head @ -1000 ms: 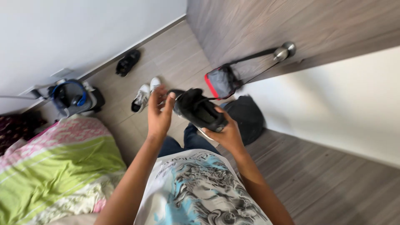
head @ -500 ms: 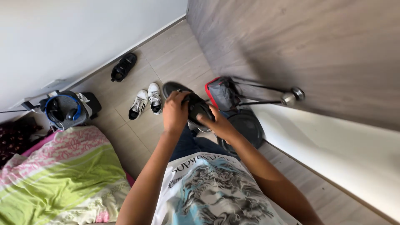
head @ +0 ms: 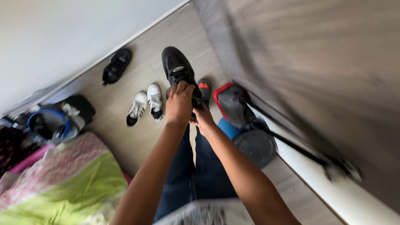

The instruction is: Inspecting, tying laces, and organizing various shoes in a bedroom.

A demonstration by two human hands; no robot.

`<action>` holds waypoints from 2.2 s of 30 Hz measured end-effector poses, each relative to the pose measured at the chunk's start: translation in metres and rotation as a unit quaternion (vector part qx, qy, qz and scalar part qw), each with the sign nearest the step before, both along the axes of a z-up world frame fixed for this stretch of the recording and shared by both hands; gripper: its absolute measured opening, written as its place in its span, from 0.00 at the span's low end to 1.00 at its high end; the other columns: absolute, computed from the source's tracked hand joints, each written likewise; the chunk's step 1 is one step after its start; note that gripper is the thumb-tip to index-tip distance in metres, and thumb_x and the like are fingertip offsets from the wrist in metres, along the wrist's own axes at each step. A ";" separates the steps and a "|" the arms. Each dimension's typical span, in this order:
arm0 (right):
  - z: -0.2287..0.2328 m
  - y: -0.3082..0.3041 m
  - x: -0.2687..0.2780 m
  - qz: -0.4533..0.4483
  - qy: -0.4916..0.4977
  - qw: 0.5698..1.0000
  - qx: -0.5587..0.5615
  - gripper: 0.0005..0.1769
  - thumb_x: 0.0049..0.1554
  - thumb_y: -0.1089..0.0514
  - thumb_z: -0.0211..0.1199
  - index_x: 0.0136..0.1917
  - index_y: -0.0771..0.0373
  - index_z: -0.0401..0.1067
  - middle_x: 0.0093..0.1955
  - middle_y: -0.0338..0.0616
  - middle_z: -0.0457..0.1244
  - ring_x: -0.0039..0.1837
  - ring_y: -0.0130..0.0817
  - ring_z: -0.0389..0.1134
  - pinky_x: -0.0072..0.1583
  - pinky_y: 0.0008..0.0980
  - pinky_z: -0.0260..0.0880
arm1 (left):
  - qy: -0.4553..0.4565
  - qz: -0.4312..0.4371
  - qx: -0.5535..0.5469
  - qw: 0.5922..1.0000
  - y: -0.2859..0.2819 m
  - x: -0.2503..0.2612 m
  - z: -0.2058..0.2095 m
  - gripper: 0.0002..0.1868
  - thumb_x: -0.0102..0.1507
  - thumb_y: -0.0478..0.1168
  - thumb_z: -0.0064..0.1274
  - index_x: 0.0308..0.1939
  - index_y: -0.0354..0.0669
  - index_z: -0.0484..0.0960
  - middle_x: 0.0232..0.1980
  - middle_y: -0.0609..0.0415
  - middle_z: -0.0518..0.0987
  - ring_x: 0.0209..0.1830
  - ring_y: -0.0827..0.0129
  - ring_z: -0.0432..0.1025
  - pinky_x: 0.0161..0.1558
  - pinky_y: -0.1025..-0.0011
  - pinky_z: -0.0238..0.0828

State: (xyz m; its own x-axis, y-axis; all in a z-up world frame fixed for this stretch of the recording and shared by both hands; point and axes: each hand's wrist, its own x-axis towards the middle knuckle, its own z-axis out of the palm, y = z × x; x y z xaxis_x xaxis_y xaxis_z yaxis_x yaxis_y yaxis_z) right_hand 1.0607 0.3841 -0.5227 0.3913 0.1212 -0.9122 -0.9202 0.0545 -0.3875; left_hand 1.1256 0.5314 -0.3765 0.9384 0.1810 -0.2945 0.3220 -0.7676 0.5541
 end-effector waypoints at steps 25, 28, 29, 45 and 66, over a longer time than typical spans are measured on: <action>-0.409 0.003 0.225 0.189 -0.064 0.940 -0.277 0.23 0.60 0.46 0.54 0.58 0.66 0.67 0.52 0.59 0.69 0.52 0.55 0.73 0.53 0.49 0.74 | 0.251 0.031 -0.175 0.951 -0.043 0.106 -0.458 0.48 0.63 0.30 0.46 0.82 0.56 0.39 0.82 0.33 0.46 0.67 0.41 0.66 0.61 0.52 0.69; -0.447 -0.013 0.224 0.240 -0.095 0.904 -0.341 0.23 0.60 0.47 0.57 0.60 0.66 0.66 0.55 0.59 0.68 0.56 0.55 0.70 0.57 0.48 0.70 | 0.178 0.012 -0.187 0.966 -0.055 0.093 -0.474 0.49 0.60 0.31 0.49 0.80 0.46 0.37 0.78 0.33 0.52 0.72 0.42 0.61 0.65 0.54 0.64; -0.462 -0.020 0.222 0.226 -0.119 0.905 -0.340 0.22 0.61 0.48 0.56 0.61 0.65 0.65 0.55 0.58 0.68 0.54 0.54 0.70 0.56 0.48 0.70 | 0.202 0.017 -0.215 0.955 -0.051 0.096 -0.473 0.47 0.62 0.31 0.46 0.81 0.47 0.38 0.80 0.39 0.54 0.72 0.45 0.62 0.66 0.55 0.64; -0.520 -0.003 0.279 0.004 -0.088 0.976 -0.197 0.23 0.68 0.48 0.45 0.67 0.67 0.56 0.62 0.59 0.63 0.47 0.47 0.76 0.44 0.36 0.77 | 0.206 -0.177 -0.082 0.959 -0.043 0.120 -0.518 0.47 0.60 0.28 0.47 0.81 0.45 0.43 0.83 0.47 0.44 0.82 0.54 0.46 0.76 0.58 0.46; -0.466 0.010 0.268 -0.064 -0.027 0.979 -0.192 0.50 0.61 0.43 0.59 0.83 0.48 0.31 0.79 0.54 0.49 0.59 0.49 0.68 0.57 0.39 0.77 | 0.233 -0.116 -0.094 0.961 -0.042 0.080 -0.514 0.46 0.62 0.31 0.46 0.82 0.48 0.42 0.82 0.36 0.46 0.80 0.50 0.51 0.75 0.58 0.49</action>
